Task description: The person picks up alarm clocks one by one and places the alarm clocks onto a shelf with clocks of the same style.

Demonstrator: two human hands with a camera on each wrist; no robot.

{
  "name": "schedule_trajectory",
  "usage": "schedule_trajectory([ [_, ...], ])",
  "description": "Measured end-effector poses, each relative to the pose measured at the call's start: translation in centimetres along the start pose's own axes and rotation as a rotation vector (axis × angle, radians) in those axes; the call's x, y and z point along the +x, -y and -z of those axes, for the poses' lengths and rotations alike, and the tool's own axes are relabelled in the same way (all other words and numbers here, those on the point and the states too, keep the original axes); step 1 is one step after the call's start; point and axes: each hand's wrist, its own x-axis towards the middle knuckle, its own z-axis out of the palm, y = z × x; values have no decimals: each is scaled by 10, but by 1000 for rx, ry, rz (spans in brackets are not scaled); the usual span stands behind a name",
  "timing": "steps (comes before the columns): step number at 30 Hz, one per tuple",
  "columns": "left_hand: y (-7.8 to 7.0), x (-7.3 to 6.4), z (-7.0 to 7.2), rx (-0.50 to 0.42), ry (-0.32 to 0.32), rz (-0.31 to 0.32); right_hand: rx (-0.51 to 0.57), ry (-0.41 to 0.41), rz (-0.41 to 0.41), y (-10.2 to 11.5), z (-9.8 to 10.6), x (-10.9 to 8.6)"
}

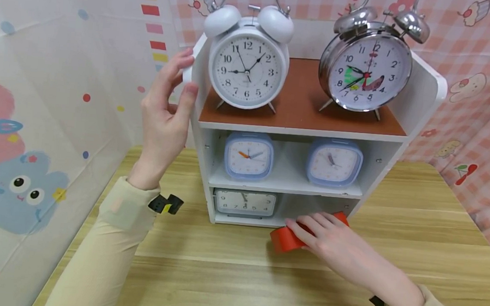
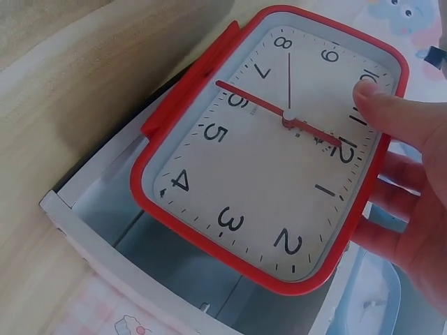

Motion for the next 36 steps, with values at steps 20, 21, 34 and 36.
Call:
schedule_trajectory([
  [20,-1,0,0,2,10,0,-33,48,29,-6,-10,10],
  [21,-1,0,0,2,11,0,-36,53,28,-6,-10,10],
  [34,-1,0,1,-2,17,-9,-67,62,38,-9,-16,10],
  [36,-2,1,1,-3,18,-7,-72,63,37,-10,-16,10],
])
